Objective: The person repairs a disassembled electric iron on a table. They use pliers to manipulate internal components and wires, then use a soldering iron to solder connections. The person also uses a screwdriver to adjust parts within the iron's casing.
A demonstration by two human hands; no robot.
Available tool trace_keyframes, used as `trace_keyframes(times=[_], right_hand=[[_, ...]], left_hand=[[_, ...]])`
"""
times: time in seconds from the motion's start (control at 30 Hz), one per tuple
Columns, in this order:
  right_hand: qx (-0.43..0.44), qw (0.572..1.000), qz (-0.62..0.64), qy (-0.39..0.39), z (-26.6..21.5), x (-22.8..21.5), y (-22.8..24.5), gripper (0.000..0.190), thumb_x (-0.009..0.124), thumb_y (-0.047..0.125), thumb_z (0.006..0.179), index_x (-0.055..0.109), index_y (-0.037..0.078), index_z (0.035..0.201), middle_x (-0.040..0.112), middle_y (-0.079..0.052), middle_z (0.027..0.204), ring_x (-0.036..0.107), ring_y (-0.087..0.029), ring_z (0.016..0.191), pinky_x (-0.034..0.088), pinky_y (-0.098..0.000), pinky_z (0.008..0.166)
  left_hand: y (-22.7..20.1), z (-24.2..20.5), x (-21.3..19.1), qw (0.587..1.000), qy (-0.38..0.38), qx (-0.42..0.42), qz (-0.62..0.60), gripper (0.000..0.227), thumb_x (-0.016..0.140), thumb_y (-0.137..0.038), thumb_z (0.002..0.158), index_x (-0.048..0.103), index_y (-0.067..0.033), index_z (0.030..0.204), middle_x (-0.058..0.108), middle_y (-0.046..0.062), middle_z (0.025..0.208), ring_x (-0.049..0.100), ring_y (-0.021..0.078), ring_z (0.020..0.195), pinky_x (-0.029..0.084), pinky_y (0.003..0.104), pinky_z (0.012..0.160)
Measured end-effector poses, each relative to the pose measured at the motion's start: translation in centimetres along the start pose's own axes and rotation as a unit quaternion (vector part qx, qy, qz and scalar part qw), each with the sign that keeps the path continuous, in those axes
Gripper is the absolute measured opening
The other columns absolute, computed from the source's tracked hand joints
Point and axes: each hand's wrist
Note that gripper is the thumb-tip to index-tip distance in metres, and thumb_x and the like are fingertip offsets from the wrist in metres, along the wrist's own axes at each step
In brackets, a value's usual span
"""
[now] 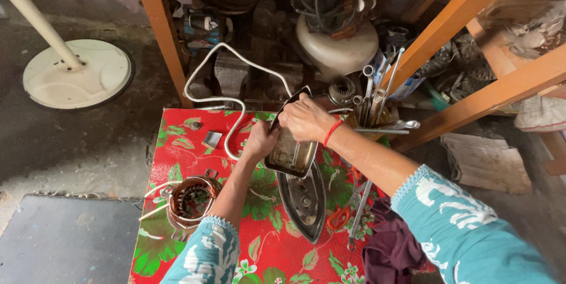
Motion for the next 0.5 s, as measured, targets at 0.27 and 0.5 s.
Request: trace_keyframes(times=[0.27,0.5], right_hand=[[0.006,1.0,-0.012,-0.018,-0.8,0.2,0.8,0.012,0.074,0.005,0.062,0.067,0.012,0.068,0.058,-0.011,0.068,0.065,-0.032,0.068,0.042,-0.0449,0.085],[-0.019,0.996,-0.038,-0.074,-1.9,1.4,0.7,0.016,0.067,0.003,0.07,0.071,0.013,0.082,0.056,-0.011,0.076,0.065,-0.031,0.072,0.04,-0.052,0.096]], left_hand=[[0.2,-0.8,0.4,0.999,-0.033,0.04,-0.012,0.033,0.072,-0.018,0.085,0.06,0.0108,0.073,0.062,0.029,0.068,0.064,0.0421,0.065,0.049,0.049,0.062],[0.8,-0.7,0.6,0.999,-0.03,0.018,-0.03,0.027,0.068,-0.017,0.086,0.064,0.0078,0.078,0.064,0.029,0.071,0.068,0.0437,0.072,0.052,0.048,0.067]])
Point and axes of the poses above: each hand's wrist, its own z-axis towards the middle knuckle, its own x-axis out of the palm, y = z × x
